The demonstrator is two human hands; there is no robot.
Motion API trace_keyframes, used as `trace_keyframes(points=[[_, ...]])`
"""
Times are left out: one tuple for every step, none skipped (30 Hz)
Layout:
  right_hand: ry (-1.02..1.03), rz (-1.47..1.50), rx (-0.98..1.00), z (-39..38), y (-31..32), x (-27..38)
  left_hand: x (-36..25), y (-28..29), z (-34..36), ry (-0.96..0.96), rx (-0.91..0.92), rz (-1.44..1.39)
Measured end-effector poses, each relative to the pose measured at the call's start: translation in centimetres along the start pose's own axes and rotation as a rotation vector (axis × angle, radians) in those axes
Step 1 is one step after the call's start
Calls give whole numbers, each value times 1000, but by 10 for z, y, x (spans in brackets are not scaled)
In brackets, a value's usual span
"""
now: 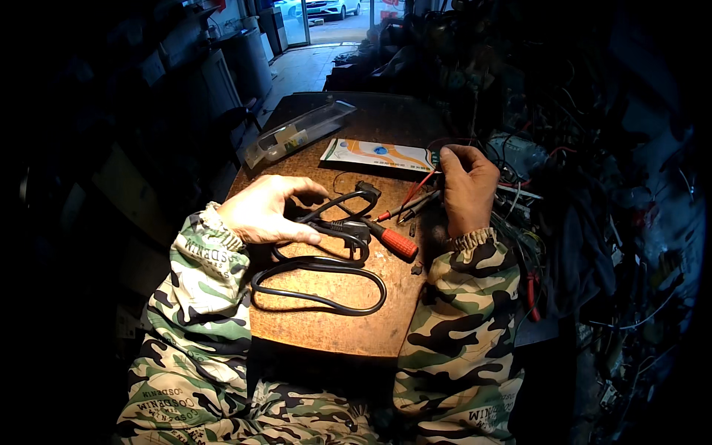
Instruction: The person tests a black power cord and plug using a test light. They connect the test light to the plug prongs and observe the indicator. The person also handles a product box and a small plastic bag on the cluttered workbench.
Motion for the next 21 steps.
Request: trace_keyframes(points=[[25, -22, 19, -2, -1, 2, 5, -6, 5, -13, 47, 87], [88, -102, 51, -10, -12, 13, 12, -6, 3, -2, 57, 141], [78, -112, 169, -18, -21, 22, 18, -7, 1, 12, 68, 195], [73, -119, 273, -25, -24, 29, 11, -4, 1, 87, 84, 140], [67, -127, 378, -30, -26, 31, 7, -2, 2, 128, 112, 135], [78, -90, 498, -33, -29, 27, 11, -4, 1, 90, 95, 106], [24, -103, 563, -38, -31, 28, 14, -5, 1, 50, 78, 82], [63, -164, 612, -41, -33, 25, 16, -5, 2, 32, 83, 64], [103, -227, 662, -44, -35, 19, 19, -6, 2, 13, 86, 46], [129, -244, 700, -42, -35, 15, 17, -4, 5, 5, 99, 37], [171, -308, 729, -40, -34, 13, 16, -2, 6, 9, 96, 24], [190, -355, 734, -39, -34, 15, 14, 1, 7, 14, 92, 11], [215, -418, 735, -40, -35, 17, 17, 0, 7, 5, 81, -12], [213, -467, 697, -41, -35, 19, 21, 0, 8, 22, 86, -27], [211, -514, 659, -41, -35, 20, 25, 0, 7, -30, 67, -43], [208, -560, 621, -42, -35, 20, 31, -1, 10, -17, 80, -88], [201, -492, 608, -41, -37, 21, 32, 3, 12, 10, 94, -127], [193, -423, 595, -41, -38, 21, 31, 8, 10, 25, 64, -152], [185, -354, 583, -40, -40, 21, 32, 10, 11, 23, 38, -202], [237, -384, 575, -38, -38, 16, 32, 10, 12, 65, 47, -318], [225, -369, 603, -38, -36, 17, 32, 9, 13, 107, 56, -434]])
Point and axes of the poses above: each hand's wrist, its own z-axis towards the middle knuckle, its own y-axis out of the back of the hand, x = y × z, the point moved 1 cm from there along z, towards the middle knuckle, and after that the axes turned 5 degrees about -x, right-handed, at the moved point
